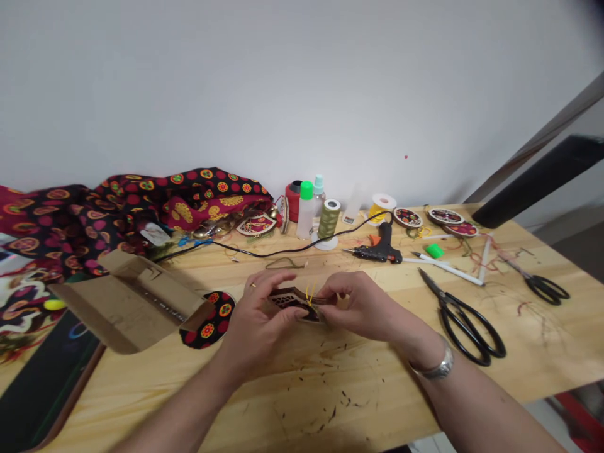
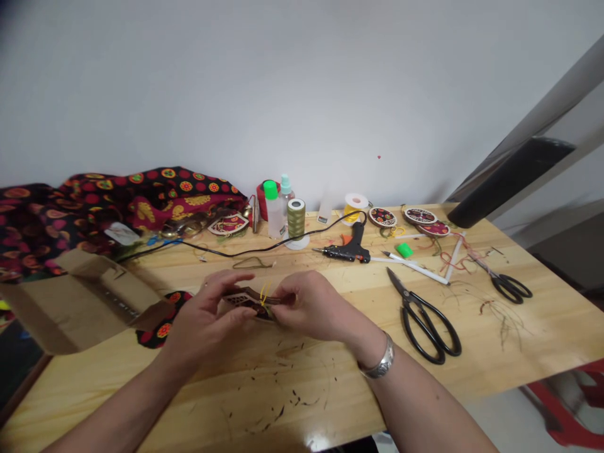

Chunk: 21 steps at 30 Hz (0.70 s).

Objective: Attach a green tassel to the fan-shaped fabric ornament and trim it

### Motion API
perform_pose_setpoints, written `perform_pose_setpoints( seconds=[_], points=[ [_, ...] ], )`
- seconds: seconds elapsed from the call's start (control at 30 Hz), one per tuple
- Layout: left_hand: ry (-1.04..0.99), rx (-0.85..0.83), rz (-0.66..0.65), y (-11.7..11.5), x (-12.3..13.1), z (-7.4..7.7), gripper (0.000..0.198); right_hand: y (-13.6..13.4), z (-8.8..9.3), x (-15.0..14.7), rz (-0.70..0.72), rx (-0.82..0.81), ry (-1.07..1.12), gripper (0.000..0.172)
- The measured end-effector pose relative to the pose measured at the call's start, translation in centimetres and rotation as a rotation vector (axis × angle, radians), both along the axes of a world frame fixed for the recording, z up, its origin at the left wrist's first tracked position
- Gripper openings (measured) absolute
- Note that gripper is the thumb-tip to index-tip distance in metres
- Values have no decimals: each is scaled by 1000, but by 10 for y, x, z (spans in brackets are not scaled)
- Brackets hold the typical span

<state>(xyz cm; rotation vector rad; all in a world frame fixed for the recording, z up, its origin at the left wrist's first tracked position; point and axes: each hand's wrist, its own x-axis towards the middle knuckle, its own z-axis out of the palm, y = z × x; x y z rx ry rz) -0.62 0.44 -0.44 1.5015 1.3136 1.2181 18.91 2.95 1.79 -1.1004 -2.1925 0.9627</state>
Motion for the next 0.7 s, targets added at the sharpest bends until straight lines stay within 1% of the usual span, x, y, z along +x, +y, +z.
perform_pose_setpoints(
  seconds=[0.07, 0.13, 0.27, 0.47, 0.57, 0.7],
  points=[
    [140, 122, -34, 0, 0, 1, 32, -1, 2, 0, 41, 78, -43, 10],
    [183, 163, -84, 0, 0, 0, 23, -2, 4, 1, 82, 149, -86, 9],
    [203, 95, -176, -1, 0, -1, 8, -3, 7, 4, 145, 229, -142, 8],
    [177, 12, -214, -3, -2, -2, 14, -4, 7, 4, 180, 240, -130, 9],
    [135, -51, -231, -4, 0, 0, 12, -3, 7, 4, 188, 223, -123, 9],
    [94, -104, -202, -6, 5, 2, 10, -3, 5, 3, 182, 229, -122, 9]
  ],
)
